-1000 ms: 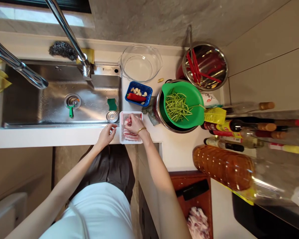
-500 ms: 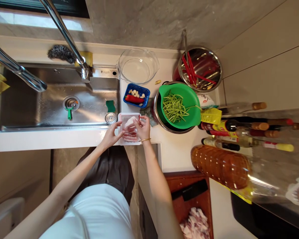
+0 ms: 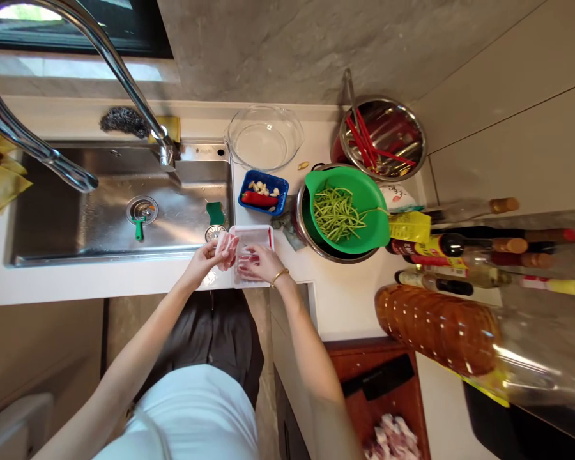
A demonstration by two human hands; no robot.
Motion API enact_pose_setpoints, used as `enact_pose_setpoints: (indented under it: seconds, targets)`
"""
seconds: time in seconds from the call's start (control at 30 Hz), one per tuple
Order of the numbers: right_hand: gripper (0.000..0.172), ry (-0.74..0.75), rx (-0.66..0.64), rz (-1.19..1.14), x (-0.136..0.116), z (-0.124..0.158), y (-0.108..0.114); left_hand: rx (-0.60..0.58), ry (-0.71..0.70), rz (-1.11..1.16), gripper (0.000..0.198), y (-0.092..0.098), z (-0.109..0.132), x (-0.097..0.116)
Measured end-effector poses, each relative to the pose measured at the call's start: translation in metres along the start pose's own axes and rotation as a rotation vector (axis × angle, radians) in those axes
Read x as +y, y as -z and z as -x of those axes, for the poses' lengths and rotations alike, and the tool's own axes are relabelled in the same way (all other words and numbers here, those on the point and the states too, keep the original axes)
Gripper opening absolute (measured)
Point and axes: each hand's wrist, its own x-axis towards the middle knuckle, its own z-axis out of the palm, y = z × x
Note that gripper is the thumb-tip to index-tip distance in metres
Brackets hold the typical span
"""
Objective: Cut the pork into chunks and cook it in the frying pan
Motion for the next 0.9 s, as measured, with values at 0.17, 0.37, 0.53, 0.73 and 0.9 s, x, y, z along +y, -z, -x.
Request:
enact_pose_setpoints:
  seconds: [0.17,0.37,0.53,0.73,0.9]
  targets:
    - [0.050,-0.053,-0.218,0.476,0.000,-0.002,-0.017,0.053,-0.127,-0.046,0.048,0.003,0.006,0.001]
    - [0.062,-0.097,-0.338,0.625,0.006,-0.016,-0.022,0.012,-0.300,-0.315,0.038,-0.002,0.015,0.013]
    - [0.067,-0.070,-0.376,0.670,0.008,-0.021,-0.022,0.027,-0.238,-0.264,0.041,-0.004,0.015,0.014]
    - [0.057,-0.045,-0.344,0.674,0.006,-0.017,-0.023,0.054,-0.142,-0.036,0.038,0.008,0.015,0.008]
    - [0.049,0.003,-0.272,0.696,0.004,-0.012,-0.030,0.098,-0.116,-0.038,0.038,0.014,0.014,0.002]
